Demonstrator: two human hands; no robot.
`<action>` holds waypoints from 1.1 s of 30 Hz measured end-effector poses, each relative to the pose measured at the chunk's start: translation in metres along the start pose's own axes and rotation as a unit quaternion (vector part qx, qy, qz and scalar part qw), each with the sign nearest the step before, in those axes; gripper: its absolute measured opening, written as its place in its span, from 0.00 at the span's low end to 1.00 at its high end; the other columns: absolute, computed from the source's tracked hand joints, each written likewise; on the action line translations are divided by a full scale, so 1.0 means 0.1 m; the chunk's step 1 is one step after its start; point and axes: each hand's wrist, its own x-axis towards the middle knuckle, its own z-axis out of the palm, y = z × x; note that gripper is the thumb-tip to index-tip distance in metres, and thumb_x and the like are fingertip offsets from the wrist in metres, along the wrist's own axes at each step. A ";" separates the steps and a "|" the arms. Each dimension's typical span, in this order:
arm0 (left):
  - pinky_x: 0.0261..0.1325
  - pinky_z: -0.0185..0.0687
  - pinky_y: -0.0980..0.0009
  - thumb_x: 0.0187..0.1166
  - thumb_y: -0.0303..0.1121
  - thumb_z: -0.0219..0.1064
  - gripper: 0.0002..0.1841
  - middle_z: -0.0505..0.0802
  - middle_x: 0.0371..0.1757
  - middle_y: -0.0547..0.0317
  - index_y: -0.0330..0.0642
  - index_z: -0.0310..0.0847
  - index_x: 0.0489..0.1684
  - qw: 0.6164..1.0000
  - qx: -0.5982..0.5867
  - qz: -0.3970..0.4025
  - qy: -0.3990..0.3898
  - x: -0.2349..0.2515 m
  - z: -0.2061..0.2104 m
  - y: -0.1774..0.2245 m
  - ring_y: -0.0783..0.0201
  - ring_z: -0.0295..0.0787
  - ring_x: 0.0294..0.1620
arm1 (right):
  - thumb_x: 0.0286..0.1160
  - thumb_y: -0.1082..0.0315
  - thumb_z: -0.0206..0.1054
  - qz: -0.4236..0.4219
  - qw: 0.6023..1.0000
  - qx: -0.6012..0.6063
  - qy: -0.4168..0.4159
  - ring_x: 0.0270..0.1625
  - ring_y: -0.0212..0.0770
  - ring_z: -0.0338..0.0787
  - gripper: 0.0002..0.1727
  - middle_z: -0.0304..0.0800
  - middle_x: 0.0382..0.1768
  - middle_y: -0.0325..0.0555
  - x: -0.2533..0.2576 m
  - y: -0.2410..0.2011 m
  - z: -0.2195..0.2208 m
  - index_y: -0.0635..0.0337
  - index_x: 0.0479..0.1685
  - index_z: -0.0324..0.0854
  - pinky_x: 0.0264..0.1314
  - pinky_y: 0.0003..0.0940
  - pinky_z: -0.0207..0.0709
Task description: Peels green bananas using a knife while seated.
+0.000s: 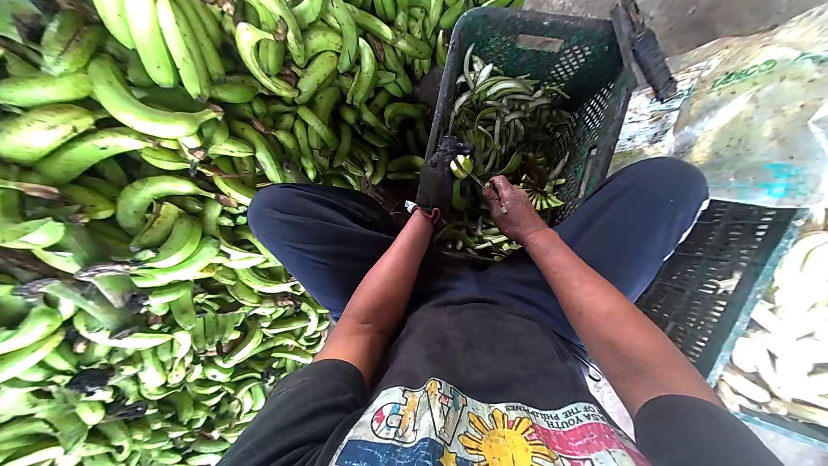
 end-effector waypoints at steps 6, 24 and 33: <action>0.55 0.83 0.68 0.93 0.36 0.49 0.18 0.87 0.55 0.51 0.34 0.75 0.69 0.992 -0.123 0.021 0.001 0.17 0.05 -0.11 0.68 0.84 0.51 | 0.96 0.52 0.47 0.004 1.000 0.005 0.013 0.62 0.67 0.89 0.26 0.88 0.57 0.68 0.02 0.03 0.01 0.66 0.72 0.74 0.66 0.67 0.79; 0.65 0.80 0.38 0.87 0.53 0.58 0.27 0.92 0.54 0.40 0.40 0.82 0.68 0.952 0.238 0.021 -0.190 -0.03 0.21 0.06 0.44 0.90 0.57 | 0.94 0.46 0.49 0.254 0.958 0.074 0.112 0.70 0.68 0.86 0.31 0.87 0.64 0.70 0.20 0.23 -0.33 0.65 0.76 0.75 0.72 0.70 0.75; 0.64 0.77 0.31 0.77 0.42 0.74 0.35 0.90 0.66 0.41 0.59 0.67 0.88 0.907 0.289 0.211 -0.223 -0.13 0.07 0.31 0.39 0.89 0.61 | 0.67 0.62 0.82 -0.004 0.905 0.424 0.038 0.53 0.42 0.90 0.29 0.91 0.52 0.56 -0.27 0.00 -0.28 0.67 0.65 0.81 0.63 0.46 0.85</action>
